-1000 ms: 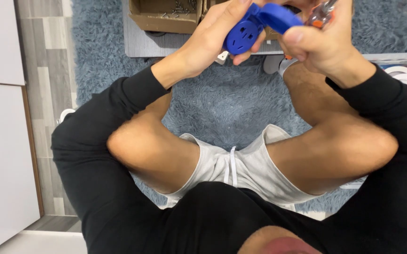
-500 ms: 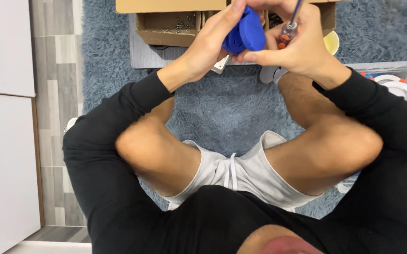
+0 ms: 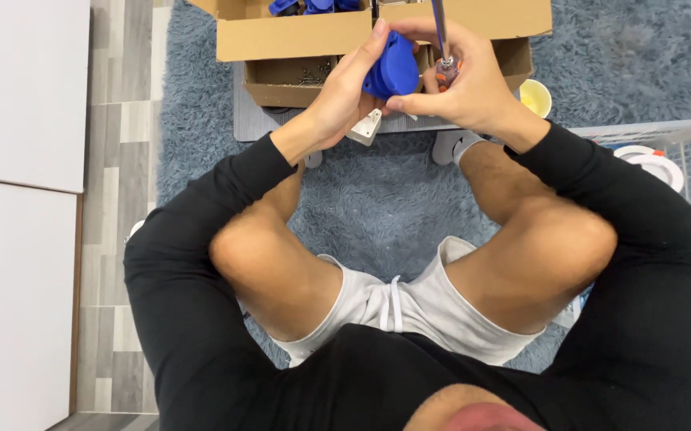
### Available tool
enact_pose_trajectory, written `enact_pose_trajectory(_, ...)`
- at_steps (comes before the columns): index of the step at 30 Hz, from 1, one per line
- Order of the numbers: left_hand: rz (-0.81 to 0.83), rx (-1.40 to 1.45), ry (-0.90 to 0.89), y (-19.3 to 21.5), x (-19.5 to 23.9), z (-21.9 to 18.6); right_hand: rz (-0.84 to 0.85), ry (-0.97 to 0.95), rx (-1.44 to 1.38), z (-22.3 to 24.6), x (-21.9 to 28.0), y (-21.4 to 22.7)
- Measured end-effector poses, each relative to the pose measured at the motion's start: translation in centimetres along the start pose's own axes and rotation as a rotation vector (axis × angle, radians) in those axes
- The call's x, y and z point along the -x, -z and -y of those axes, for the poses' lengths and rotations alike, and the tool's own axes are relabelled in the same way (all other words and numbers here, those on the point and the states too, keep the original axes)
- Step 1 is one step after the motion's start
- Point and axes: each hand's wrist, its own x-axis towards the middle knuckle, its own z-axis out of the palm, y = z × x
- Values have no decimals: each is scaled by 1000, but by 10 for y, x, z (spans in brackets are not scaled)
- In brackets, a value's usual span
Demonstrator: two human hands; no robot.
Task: Assembling or adjusting electrical components like sockets and switches using a screwdriver while sitting on the floor.
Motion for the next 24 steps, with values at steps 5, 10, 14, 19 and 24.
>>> enact_pose_trajectory(5,-31,40,25,-8,3,-7,1,18,-25,10,2,-1)
enact_pose_trajectory(10,-8,-30,16,-12,5,-9,-10,70,10,20,2,0)
enact_pose_trajectory(14,-28,-12,32,-20,3,-13,-25,102,56,25,5,1)
enact_pose_trajectory(19,-10,-13,28,-22,4,-17,-21,-1,-92,25,6,1)
enact_pose_trajectory(24,11,32,30,-11,-1,-6,-5,-3,-85,13,7,7)
